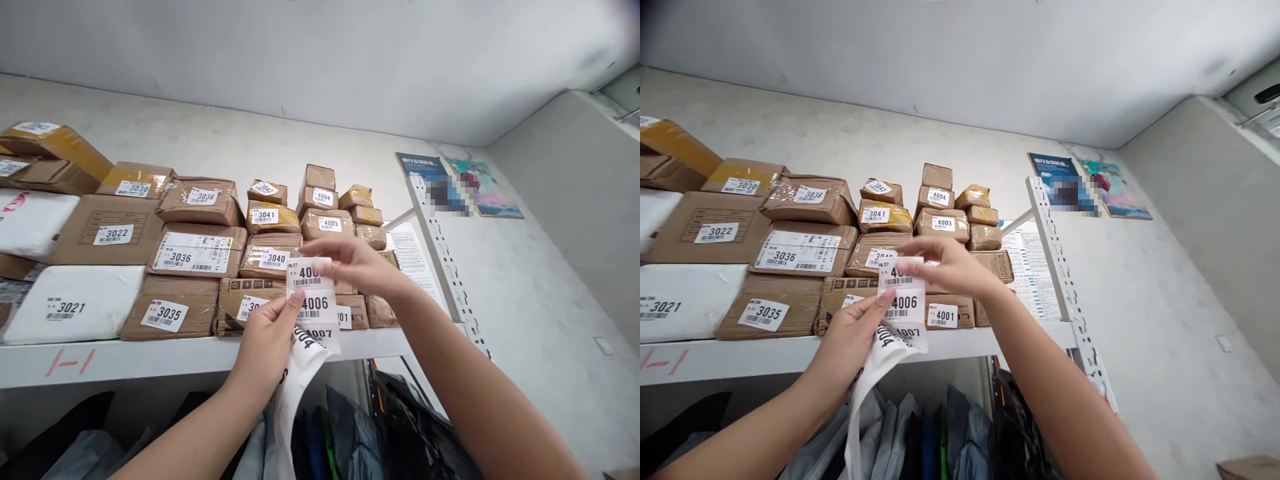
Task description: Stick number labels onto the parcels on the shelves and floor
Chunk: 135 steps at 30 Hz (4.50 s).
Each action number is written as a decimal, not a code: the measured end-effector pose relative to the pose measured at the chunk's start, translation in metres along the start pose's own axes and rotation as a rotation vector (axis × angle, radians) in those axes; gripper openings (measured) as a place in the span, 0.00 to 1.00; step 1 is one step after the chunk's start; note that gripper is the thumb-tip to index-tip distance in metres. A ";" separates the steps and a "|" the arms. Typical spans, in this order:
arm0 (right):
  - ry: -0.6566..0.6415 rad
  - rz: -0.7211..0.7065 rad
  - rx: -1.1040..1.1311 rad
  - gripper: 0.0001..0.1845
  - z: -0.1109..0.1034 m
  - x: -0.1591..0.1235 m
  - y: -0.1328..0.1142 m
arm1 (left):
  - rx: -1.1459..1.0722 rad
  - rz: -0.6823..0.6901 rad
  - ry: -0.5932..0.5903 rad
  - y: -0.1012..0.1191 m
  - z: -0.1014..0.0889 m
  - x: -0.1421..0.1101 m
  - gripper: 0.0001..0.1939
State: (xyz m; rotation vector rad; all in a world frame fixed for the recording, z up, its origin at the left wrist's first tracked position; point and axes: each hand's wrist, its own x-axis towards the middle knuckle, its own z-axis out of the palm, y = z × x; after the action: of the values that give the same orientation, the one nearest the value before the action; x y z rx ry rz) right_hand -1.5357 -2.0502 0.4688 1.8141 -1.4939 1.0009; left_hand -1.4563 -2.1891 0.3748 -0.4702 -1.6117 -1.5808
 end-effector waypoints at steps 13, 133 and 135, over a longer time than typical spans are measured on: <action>0.483 0.183 0.158 0.09 0.024 -0.045 0.008 | -0.008 0.035 -0.022 -0.004 0.023 0.027 0.18; 0.589 0.602 0.563 0.19 0.055 -0.201 0.024 | 0.279 0.087 -0.020 -0.105 0.069 -0.065 0.18; 0.571 0.620 0.646 0.22 0.048 -0.199 0.025 | 0.246 0.108 -0.064 -0.104 0.071 -0.057 0.17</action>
State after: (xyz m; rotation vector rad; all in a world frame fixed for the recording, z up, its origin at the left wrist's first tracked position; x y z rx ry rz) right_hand -1.5695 -1.9859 0.2761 1.2190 -1.4621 2.2901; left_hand -1.5197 -2.1213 0.2719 -0.4702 -1.7710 -1.2786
